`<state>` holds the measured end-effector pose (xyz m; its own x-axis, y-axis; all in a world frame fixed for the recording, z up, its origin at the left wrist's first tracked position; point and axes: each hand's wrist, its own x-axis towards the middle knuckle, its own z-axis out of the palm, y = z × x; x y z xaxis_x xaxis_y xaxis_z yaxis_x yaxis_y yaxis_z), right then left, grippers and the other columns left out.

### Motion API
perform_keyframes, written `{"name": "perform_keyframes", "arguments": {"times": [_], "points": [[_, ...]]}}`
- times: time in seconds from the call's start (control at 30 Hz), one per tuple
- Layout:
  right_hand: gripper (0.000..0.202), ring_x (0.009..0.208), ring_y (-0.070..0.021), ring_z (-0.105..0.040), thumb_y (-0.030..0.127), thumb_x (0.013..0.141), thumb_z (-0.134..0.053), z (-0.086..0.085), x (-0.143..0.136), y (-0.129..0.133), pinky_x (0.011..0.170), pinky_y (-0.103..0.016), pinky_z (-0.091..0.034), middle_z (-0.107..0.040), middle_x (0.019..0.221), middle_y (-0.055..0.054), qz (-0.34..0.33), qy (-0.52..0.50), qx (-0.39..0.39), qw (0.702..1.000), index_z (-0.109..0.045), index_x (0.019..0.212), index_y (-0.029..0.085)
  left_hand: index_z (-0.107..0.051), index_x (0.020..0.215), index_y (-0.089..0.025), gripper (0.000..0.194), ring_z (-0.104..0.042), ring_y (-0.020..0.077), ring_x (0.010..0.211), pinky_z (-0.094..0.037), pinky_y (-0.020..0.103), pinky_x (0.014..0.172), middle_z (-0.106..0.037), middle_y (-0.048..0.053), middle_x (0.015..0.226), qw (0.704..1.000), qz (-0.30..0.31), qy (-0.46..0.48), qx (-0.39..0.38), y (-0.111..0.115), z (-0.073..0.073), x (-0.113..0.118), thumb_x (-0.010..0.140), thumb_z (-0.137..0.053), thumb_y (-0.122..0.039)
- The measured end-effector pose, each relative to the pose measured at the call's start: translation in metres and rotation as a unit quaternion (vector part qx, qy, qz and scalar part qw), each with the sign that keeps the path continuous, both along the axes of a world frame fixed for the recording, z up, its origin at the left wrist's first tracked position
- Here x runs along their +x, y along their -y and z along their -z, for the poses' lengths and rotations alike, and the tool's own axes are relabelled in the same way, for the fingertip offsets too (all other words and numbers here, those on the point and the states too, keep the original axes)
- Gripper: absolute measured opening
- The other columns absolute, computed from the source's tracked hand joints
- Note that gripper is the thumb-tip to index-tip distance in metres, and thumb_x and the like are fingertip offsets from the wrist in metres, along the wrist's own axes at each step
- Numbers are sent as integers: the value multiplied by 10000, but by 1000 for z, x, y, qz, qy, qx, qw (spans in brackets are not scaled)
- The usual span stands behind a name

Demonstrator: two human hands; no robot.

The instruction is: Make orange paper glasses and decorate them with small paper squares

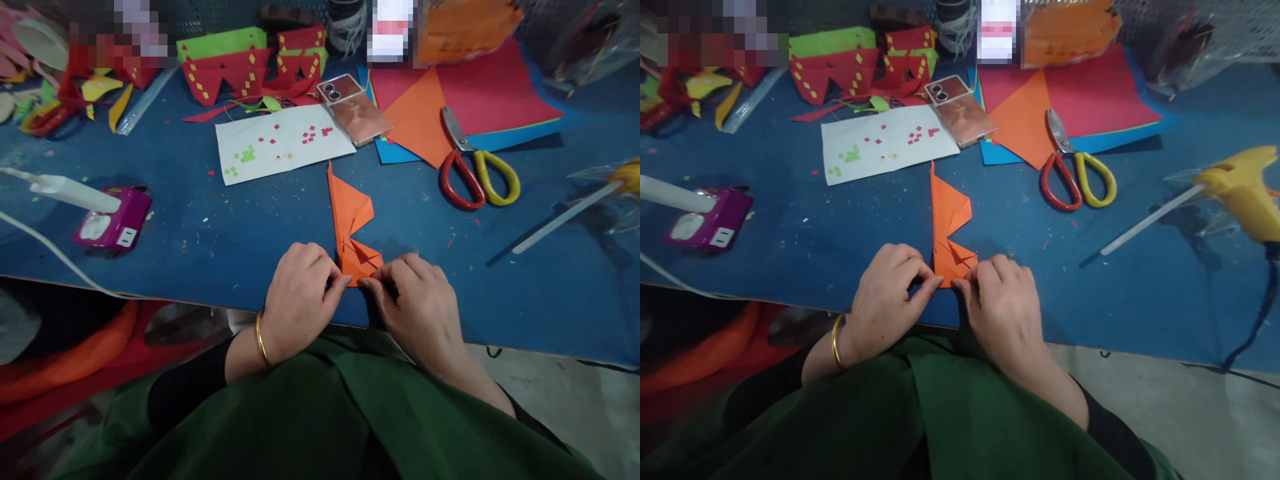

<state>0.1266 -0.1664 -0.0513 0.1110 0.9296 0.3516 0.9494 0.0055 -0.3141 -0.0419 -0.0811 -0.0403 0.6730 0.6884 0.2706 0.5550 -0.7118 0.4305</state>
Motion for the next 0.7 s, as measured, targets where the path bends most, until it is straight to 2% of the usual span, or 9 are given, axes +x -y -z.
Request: {"name": "perform_keyframes", "arguments": {"times": [0.27,0.43,0.57,0.7], "points": [[241,712,-207,-522,330,989,-570,2,0,1,655,-337,-331,-600,782,-49,7,-1,-16,1000,-544,788,198,-602,777,-159,202,-538,222,807,-448,372,698,-621,62,841,999,-6,12,37,3,3,0,927,-669,-277],[212,739,-214,-521,328,985,-565,3,0,2,659,-336,-324,-596,808,-52,13,-8,-21,1000,-532,815,207,-692,971,-144,66,-622,230,947,-511,375,814,-750,60,1023,987,68,76,128,4,6,-4,951,-631,-160],[173,756,-213,-527,275,972,-559,3,-1,0,662,-334,-321,-601,812,-47,14,-32,-31,999,-511,817,214,-714,1069,-106,179,-651,292,1048,-536,424,836,-774,72,1097,974,126,42,185,2,5,-13,952,-649,-225],[93,803,-213,-565,211,935,-564,3,0,-1,674,-336,-365,-620,870,-53,18,-66,-24,997,-502,867,212,-694,1220,-123,335,-607,329,1192,-485,522,1031,-731,56,1257,975,155,-31,157,0,1,-24,993,-587,-346]]}}
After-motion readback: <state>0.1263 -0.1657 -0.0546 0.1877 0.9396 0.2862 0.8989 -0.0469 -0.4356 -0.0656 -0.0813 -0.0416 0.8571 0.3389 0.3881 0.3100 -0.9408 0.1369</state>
